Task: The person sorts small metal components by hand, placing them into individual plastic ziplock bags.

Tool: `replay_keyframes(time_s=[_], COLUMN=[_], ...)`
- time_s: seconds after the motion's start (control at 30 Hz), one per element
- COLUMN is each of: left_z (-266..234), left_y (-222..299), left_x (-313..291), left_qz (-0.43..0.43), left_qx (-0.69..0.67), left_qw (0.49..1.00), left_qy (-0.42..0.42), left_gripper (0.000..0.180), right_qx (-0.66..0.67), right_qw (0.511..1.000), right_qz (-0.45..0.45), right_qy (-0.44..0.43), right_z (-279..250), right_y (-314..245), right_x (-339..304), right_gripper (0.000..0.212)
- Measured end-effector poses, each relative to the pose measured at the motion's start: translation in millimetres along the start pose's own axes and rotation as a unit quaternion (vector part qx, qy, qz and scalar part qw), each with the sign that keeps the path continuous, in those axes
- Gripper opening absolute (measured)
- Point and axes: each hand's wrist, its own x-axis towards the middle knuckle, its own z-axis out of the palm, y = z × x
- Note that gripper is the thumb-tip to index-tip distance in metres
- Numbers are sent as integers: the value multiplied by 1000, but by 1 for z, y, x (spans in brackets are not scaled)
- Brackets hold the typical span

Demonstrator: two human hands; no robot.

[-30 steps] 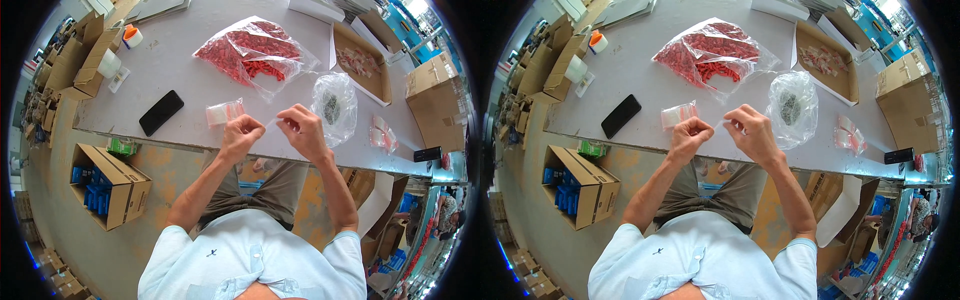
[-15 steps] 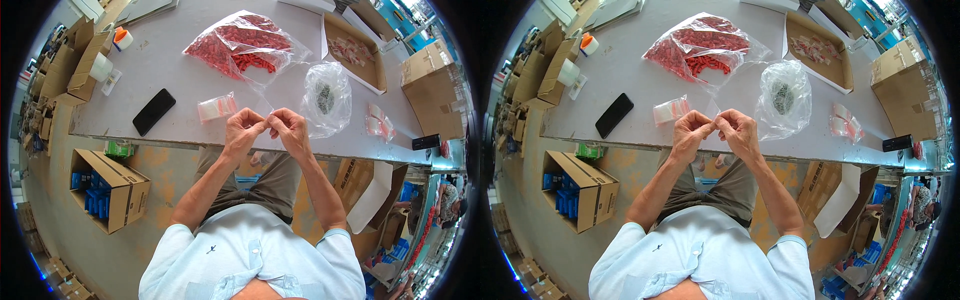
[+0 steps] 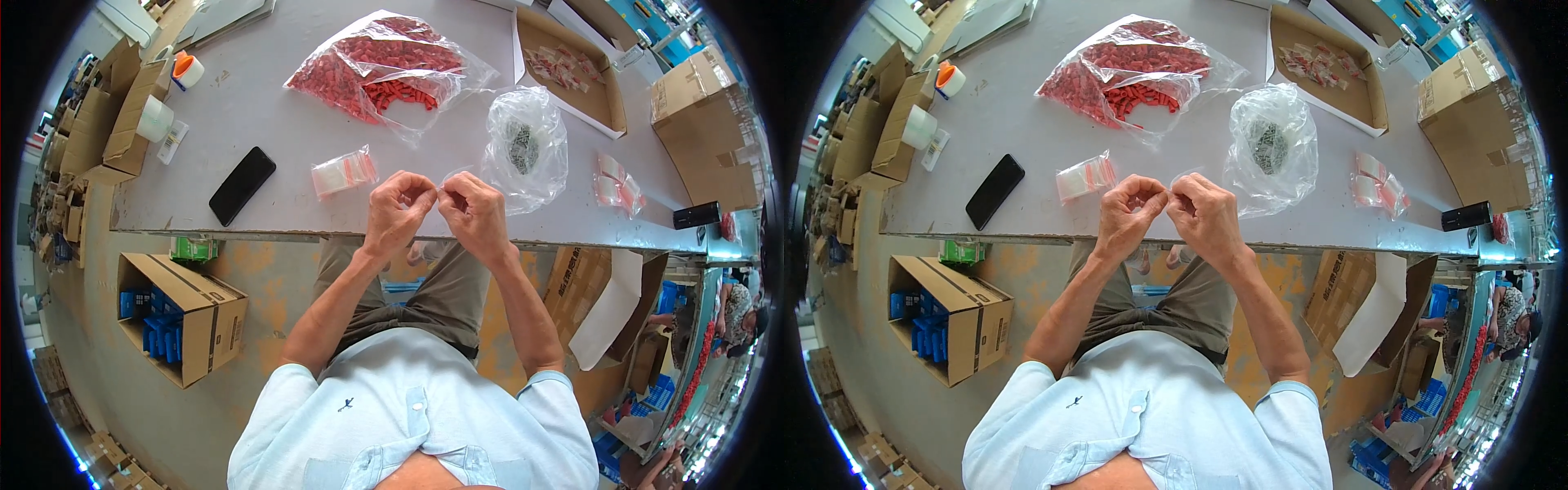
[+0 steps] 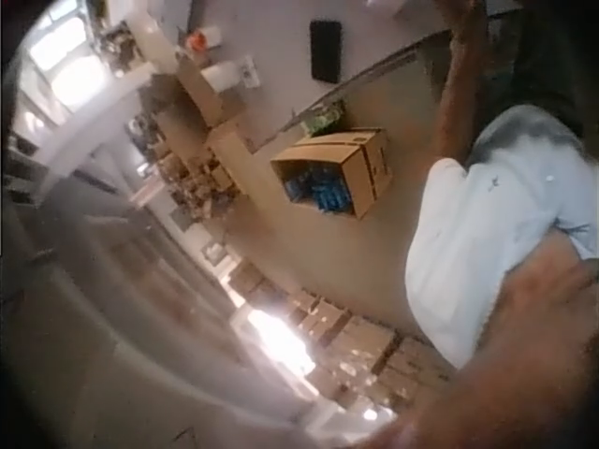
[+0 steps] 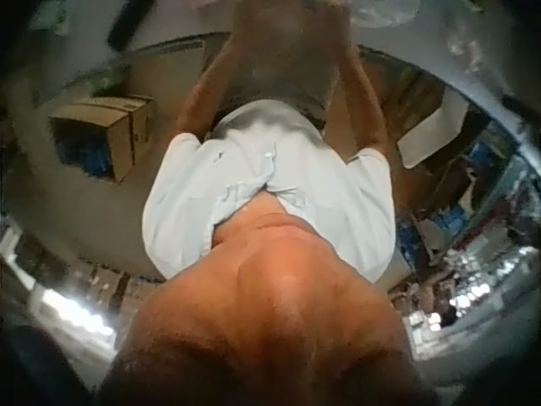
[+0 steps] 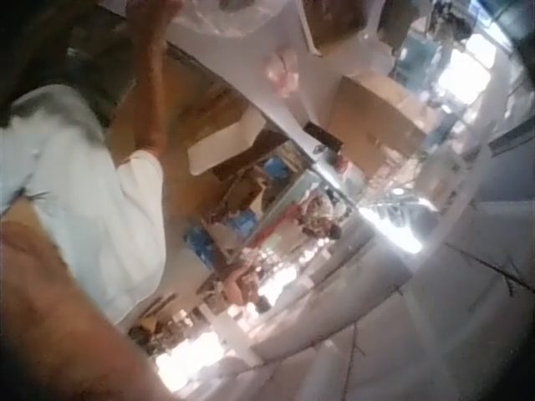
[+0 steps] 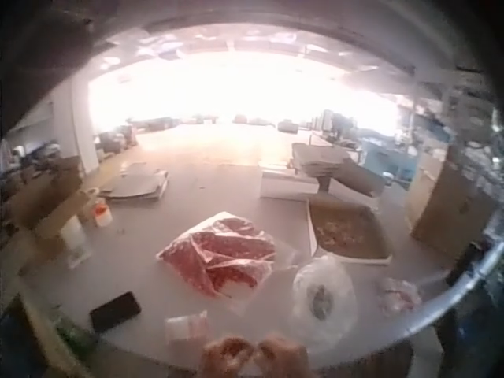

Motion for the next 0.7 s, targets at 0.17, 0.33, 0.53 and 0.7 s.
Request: replay_keyframes(time_s=[0.17, 0.33, 0.53, 0.7], left_z=[0, 1, 6, 18], left_y=[5, 2, -11, -13], left_x=[-2, -2, -7, -8], left_qz=[161, 137, 12, -63], left_qx=[156, 141, -11, -79], left_qw=[974, 979, 999, 995], left_qy=[-17, -49, -39, 21], left_gripper=[10, 8, 2, 1], right_qx=[47, 63, 33, -31], right_qw=[998, 995, 997, 999], right_qz=[38, 70, 49, 23], right_qy=[-25, -35, -45, -24], right_z=[-4, -3, -1, -4], right_y=[5, 13, 10, 6], right_x=[-2, -9, -8, -10], right_gripper=[8, 13, 9, 6])
